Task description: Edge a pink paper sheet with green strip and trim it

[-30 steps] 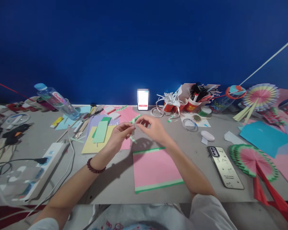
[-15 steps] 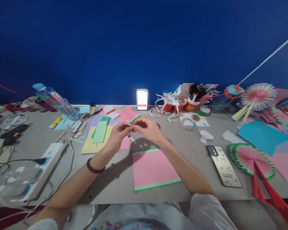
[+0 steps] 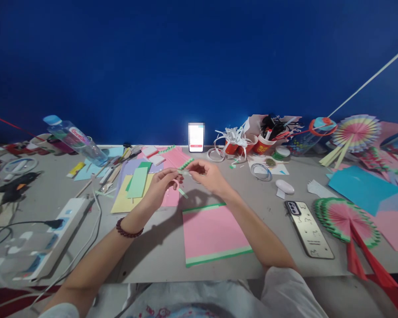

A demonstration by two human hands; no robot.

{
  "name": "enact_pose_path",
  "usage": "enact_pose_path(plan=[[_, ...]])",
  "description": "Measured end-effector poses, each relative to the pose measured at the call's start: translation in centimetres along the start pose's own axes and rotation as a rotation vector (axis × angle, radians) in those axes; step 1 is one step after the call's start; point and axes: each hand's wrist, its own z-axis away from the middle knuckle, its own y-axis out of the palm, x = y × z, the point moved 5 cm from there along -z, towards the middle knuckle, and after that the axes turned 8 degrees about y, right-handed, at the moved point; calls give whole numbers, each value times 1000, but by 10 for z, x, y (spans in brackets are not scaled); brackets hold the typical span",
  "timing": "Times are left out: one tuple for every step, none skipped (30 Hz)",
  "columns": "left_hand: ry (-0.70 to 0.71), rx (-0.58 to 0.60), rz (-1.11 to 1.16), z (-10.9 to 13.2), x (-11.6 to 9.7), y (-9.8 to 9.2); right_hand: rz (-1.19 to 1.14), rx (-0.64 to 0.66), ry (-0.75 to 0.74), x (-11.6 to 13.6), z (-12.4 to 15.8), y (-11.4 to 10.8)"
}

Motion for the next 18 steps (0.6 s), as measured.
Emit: enact_pose_path(plan=[[-1, 0, -10, 0, 1, -1, 24, -6, -11, 0, 0, -1], [4, 1, -26, -1, 1, -2, 46, -11, -17, 0, 0, -2], [9, 3, -45, -1, 1, -2, 63, -14, -19, 1, 1, -3], [15, 6, -63, -1, 1, -2, 75, -19, -19, 2, 1, -4], [19, 11, -80, 0, 0, -1, 86, -22, -17, 3, 1, -4], [22, 14, -94, 0, 0, 0, 95, -26, -17, 4, 2, -5], [22, 17, -106, 1, -1, 0, 103, -29, -21, 6, 2, -6], [21, 19, -116, 1, -1, 1, 111, -33, -26, 7, 3, -6], [20, 21, -125, 2, -2, 2, 121, -37, -32, 9, 3, -6], [20, 23, -132, 3, -3, 2, 135, -44, -40, 10, 4, -7], [18, 27, -138, 3, -3, 3, 153, -53, -52, 12, 4, -7], [17, 31, -144, 3, -3, 3, 174, -64, -66, 13, 5, -7], [16, 35, -148, 3, -3, 3, 198, -76, -81, 13, 5, -7], [15, 39, -153, 3, -3, 3, 223, -87, -97, 14, 6, -7], [13, 42, -157, 3, -3, 3, 246, -96, -112, 14, 6, -6], [12, 44, -158, 4, -2, 3, 267, -104, -126, 14, 7, -6], [11, 45, -157, 4, -2, 3, 284, -110, -139, 15, 7, -6], [11, 46, -154, 4, -3, 3, 299, -116, -151, 15, 8, -5]])
